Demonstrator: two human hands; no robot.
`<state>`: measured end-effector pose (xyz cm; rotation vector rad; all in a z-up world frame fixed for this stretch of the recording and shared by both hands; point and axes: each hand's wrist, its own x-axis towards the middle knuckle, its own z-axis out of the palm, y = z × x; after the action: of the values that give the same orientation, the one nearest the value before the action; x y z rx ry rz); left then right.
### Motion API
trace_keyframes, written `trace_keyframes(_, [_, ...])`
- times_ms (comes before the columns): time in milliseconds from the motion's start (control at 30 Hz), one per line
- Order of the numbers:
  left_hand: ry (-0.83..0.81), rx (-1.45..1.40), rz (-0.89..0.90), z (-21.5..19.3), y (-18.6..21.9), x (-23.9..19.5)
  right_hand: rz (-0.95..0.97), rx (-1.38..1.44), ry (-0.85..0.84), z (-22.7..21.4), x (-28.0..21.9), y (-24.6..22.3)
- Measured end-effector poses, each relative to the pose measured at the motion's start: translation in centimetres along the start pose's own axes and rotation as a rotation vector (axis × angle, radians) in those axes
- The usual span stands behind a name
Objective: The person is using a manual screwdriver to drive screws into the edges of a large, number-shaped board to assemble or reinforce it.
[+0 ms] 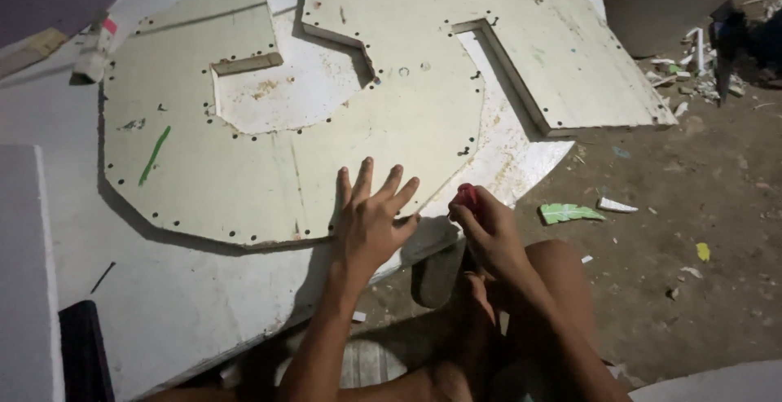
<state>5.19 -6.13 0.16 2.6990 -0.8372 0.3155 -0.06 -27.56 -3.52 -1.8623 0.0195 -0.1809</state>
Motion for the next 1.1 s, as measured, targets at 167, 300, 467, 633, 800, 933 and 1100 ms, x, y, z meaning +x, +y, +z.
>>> trace_keyframes(167, [0.024, -0.018, 0.000, 0.7, -0.4, -0.2, -0.139, -0.161, -0.036, 0.8, 2.7, -1.7])
trace_keyframes(300, [0.060, -0.071, -0.006, 1.6, -0.5, -0.4, -0.106, -0.158, -0.178, 1.0, 3.7, -2.0])
trace_keyframes(467, [0.100, -0.072, -0.027, 1.9, -0.4, -0.3, -0.089, -0.152, -0.255, 1.5, 3.7, -4.2])
trace_keyframes(633, [0.123, -0.198, -0.078, 0.8, 0.1, -0.2, -0.004, -0.222, -0.252, 1.8, 3.8, -5.1])
trace_keyframes(800, [0.130, -0.218, -0.104, 0.9, -0.1, -0.1, -0.003, -0.338, -0.245, 2.0, 4.4, -2.6])
trace_keyframes(933, [0.132, -0.218, -0.130, 1.7, -0.3, 0.0, 0.039, -0.614, -0.227, 2.7, 4.1, -4.9])
trace_keyframes(1100, [0.116, -0.244, -0.139, 1.8, -0.4, -0.1, 0.022, -0.811, -0.212, 3.9, 3.9, -5.1])
